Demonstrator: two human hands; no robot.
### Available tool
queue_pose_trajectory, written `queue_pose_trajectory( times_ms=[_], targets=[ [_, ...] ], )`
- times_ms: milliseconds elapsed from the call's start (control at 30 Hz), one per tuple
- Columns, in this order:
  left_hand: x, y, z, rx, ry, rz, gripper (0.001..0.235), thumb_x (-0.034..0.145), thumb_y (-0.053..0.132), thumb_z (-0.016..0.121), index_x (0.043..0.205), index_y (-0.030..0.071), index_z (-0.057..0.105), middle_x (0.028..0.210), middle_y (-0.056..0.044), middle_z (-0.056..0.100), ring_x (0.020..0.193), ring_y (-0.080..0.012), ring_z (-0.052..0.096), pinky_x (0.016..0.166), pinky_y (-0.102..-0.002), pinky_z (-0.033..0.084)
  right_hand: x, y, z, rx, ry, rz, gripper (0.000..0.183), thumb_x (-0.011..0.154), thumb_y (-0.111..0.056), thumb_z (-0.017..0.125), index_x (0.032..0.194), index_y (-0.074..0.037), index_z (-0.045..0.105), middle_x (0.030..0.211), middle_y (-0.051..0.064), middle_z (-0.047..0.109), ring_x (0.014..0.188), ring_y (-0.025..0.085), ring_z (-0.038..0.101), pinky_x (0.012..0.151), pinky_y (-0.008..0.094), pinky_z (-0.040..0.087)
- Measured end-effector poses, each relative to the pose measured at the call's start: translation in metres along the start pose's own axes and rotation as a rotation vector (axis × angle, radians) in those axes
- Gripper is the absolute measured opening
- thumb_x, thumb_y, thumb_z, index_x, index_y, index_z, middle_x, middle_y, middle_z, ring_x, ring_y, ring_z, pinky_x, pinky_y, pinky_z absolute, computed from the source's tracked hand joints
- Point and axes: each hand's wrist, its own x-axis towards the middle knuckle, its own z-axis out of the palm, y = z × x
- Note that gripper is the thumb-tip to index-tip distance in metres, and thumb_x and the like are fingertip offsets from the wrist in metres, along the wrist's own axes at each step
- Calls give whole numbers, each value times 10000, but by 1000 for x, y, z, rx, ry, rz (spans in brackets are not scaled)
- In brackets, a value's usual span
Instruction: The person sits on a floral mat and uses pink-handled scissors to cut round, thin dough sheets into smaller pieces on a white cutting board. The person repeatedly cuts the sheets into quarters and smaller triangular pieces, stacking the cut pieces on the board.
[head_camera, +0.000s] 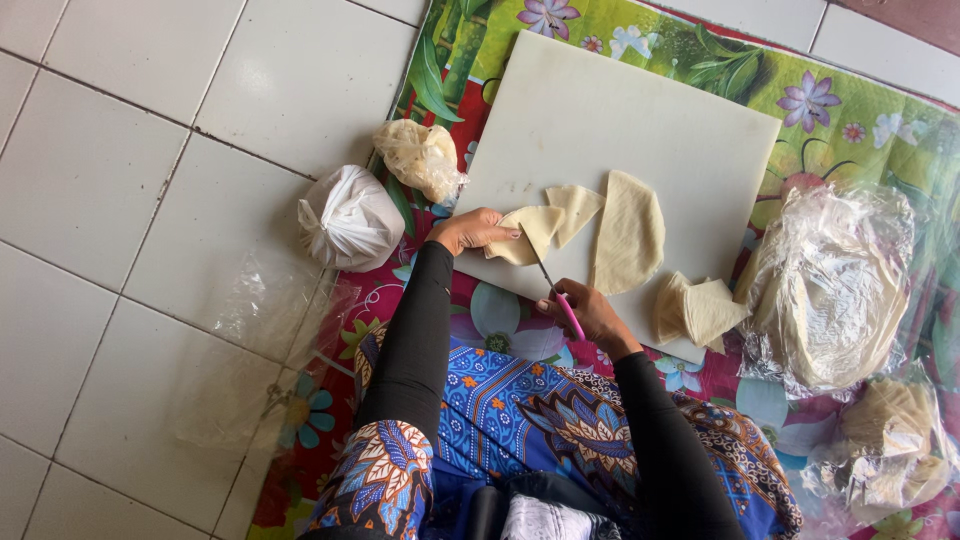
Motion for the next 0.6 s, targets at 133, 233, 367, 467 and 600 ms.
queue_pose_trajectory(
  times_ms=[133,233,367,467,600],
  targets=[
    [13,-14,-3,-37,-54,39,318,910,275,769,1108,26,750,965,-24,768,821,-64,652,717,-230,505,4,-5,0,-54,8,11,391,861,-417,754,976,-54,664,686,19,661,551,119,621,491,291,516],
    [27,-27,-2,-36,-88,72,291,913,230,772,1113,19,752,986,-16,769,847,-53,653,738,-237,513,8,-11,-1,-96,-4,-5,426,895,-460,732,986,-49,665,676,35,626,561,121,618,497,293,512],
    [28,-30,-4,-86,-119,84,294,916,212,758,1149,34,749,1014,-3,772,865,-53,662,764,-232,521,12,-16,-1,-81,1,-54,425,887,-450,748,970,-38,679,675,27,626,559,116,617,498,284,499],
    [24,-25,-4,-37,-110,59,279,920,201,767,1151,45,747,1018,-14,783,880,-58,678,792,-215,527,13,-11,3,-43,10,-34,404,876,-415,765,963,-30,681,660,41,609,540,128,589,476,301,467],
    [23,-24,-3,-68,-144,61,255,926,200,750,1132,50,760,1008,-12,781,860,-57,681,758,-221,535,13,-6,6,-18,3,-20,395,879,-402,760,960,-25,675,648,47,600,520,135,578,454,306,460]
  ],
)
